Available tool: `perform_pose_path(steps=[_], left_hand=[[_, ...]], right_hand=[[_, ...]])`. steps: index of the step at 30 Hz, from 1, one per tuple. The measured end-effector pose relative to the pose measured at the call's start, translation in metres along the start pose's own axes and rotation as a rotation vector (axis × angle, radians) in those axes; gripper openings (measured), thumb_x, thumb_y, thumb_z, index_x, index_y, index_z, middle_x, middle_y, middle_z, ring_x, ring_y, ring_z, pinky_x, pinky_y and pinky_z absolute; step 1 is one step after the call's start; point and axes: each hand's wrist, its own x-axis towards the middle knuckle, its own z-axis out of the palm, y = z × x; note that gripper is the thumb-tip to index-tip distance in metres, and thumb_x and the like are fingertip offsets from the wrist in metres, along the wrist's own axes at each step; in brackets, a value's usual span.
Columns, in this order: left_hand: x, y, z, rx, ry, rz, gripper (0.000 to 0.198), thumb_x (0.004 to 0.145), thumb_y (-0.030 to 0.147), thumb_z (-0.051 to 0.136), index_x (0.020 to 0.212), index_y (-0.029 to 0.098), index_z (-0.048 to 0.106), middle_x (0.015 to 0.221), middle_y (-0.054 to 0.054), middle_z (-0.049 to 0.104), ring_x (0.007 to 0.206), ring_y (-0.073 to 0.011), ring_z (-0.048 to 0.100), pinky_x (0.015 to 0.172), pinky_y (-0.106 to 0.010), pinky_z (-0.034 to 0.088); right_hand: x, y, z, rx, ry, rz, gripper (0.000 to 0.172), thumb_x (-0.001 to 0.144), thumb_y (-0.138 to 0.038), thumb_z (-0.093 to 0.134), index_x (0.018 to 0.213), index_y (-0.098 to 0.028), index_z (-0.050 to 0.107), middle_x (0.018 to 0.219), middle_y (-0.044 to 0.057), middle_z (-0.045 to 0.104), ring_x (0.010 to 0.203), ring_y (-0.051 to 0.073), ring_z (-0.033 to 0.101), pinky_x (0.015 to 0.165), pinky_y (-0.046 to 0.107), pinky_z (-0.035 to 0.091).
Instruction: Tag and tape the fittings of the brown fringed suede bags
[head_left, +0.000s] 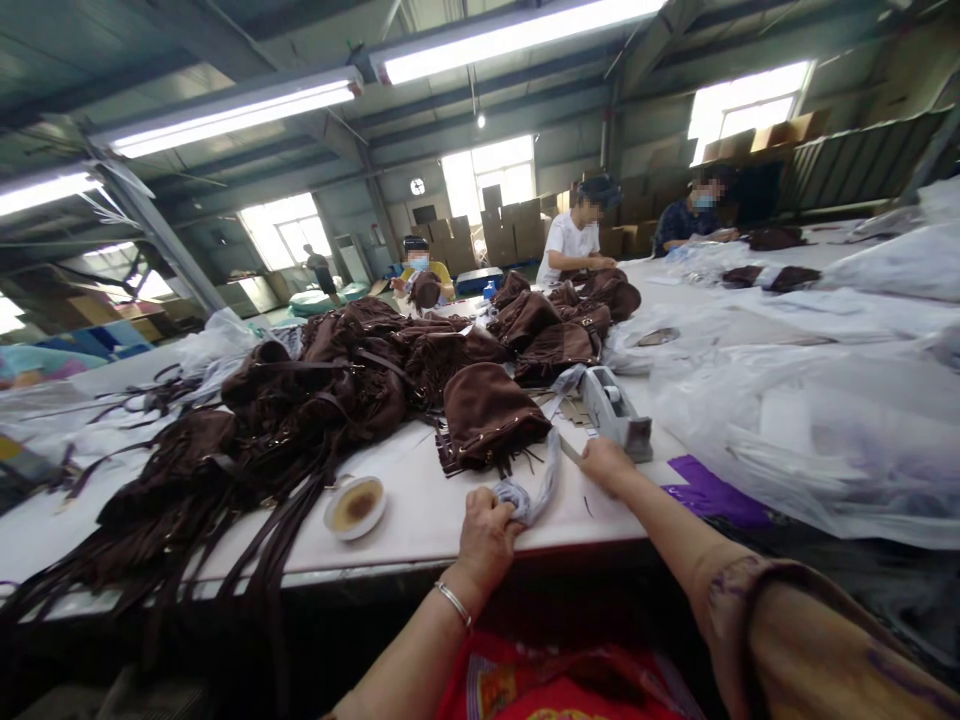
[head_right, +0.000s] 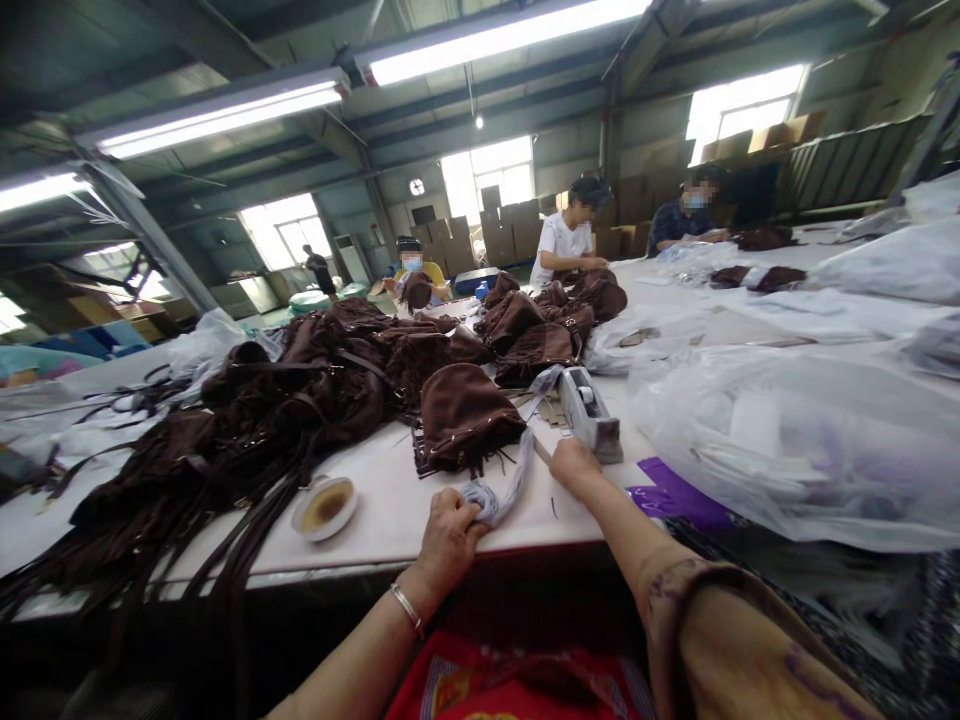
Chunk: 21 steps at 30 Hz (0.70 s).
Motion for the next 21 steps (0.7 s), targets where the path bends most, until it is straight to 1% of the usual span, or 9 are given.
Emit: perform_pose_path(steps=[3,5,7,9,11,13,15,19,21], left_hand=[[0.003,0.000,-0.001,-0.098,0.020,-0.029,0.007,0.074,0.012,0.072,0.078,0.018,0.071,0.097,-0.009,0.054,0.098,-0.0263,0.048,0.090,-0.043,0.045],[0.008,0.001,-0.007,-0.232,0.032,-0.092,0.005,0.073,0.013,0.072,0.075,0.017,0.070,0.104,-0.010,0.056,0.104,-0.0265,0.050,0.097,-0.046,0.043],[0.017,0.002,-0.016,-0.478,-0.003,-0.248,0.006,0.076,0.021,0.072,0.076,0.016,0.070,0.109,-0.010,0.057,0.103,-0.0248,0.052,0.098,-0.045,0.045],[0.029,0.004,-0.027,-0.839,-0.102,-0.479,0.018,0.080,0.033,0.072,0.082,0.015,0.070,0.106,-0.010,0.060,0.096,-0.0219,0.057,0.091,-0.043,0.050],[0.041,0.008,-0.037,-1.196,-0.193,-0.700,0.026,0.082,0.038,0.071,0.090,0.013,0.069,0.101,-0.010,0.063,0.088,-0.0197,0.059,0.083,-0.040,0.054],[0.051,0.012,-0.043,-1.430,-0.203,-0.855,0.024,0.084,0.034,0.072,0.094,0.012,0.067,0.098,-0.010,0.066,0.086,-0.0190,0.062,0.080,-0.040,0.055],[0.056,0.017,-0.045,-1.546,-0.173,-0.948,0.019,0.087,0.027,0.070,0.096,0.011,0.066,0.099,-0.011,0.067,0.085,-0.0187,0.064,0.079,-0.038,0.056],[0.056,0.025,-0.040,-1.622,-0.176,-1.045,0.013,0.091,0.022,0.064,0.098,0.011,0.066,0.098,-0.011,0.070,0.082,-0.0176,0.067,0.079,-0.036,0.057],[0.054,0.026,-0.038,-1.631,-0.172,-1.064,0.012,0.091,0.021,0.064,0.099,0.011,0.066,0.097,-0.010,0.070,0.081,-0.0170,0.067,0.080,-0.036,0.057]], right_hand=[[-0.013,0.008,0.000,0.176,0.006,0.033,0.007,0.078,-0.019,0.062,0.080,-0.015,0.066,0.080,0.013,0.071,0.075,0.023,0.068,0.062,0.028,0.049],[-0.034,0.016,0.002,0.308,-0.015,0.035,0.015,0.085,-0.028,0.055,0.088,-0.016,0.063,0.078,0.009,0.070,0.060,0.016,0.064,0.052,0.024,0.045],[-0.061,0.022,0.004,0.557,-0.070,0.008,0.027,0.087,-0.039,0.052,0.099,-0.017,0.060,0.075,0.004,0.069,0.048,0.012,0.055,0.043,0.022,0.038],[-0.090,0.023,0.004,0.892,-0.153,-0.033,0.041,0.081,-0.050,0.060,0.104,-0.017,0.059,0.070,0.000,0.064,0.043,0.009,0.046,0.040,0.022,0.031],[-0.116,0.019,0.001,1.030,-0.246,-0.045,0.044,0.076,-0.056,0.066,0.095,-0.017,0.061,0.059,-0.004,0.056,0.043,0.008,0.040,0.041,0.022,0.028],[-0.134,0.011,-0.004,0.992,-0.307,-0.060,0.039,0.078,-0.057,0.064,0.081,-0.018,0.060,0.052,-0.006,0.049,0.044,0.009,0.038,0.042,0.022,0.027],[-0.143,0.002,-0.009,0.903,-0.303,-0.108,0.037,0.082,-0.055,0.060,0.074,-0.019,0.059,0.051,-0.005,0.049,0.045,0.010,0.039,0.044,0.023,0.027],[-0.144,-0.013,-0.016,0.712,-0.140,-0.209,0.034,0.084,-0.050,0.056,0.069,-0.020,0.059,0.053,-0.003,0.052,0.049,0.012,0.043,0.047,0.024,0.031],[-0.141,-0.020,-0.017,0.675,-0.103,-0.223,0.031,0.084,-0.048,0.056,0.068,-0.021,0.058,0.052,-0.003,0.052,0.049,0.012,0.043,0.047,0.024,0.031]])
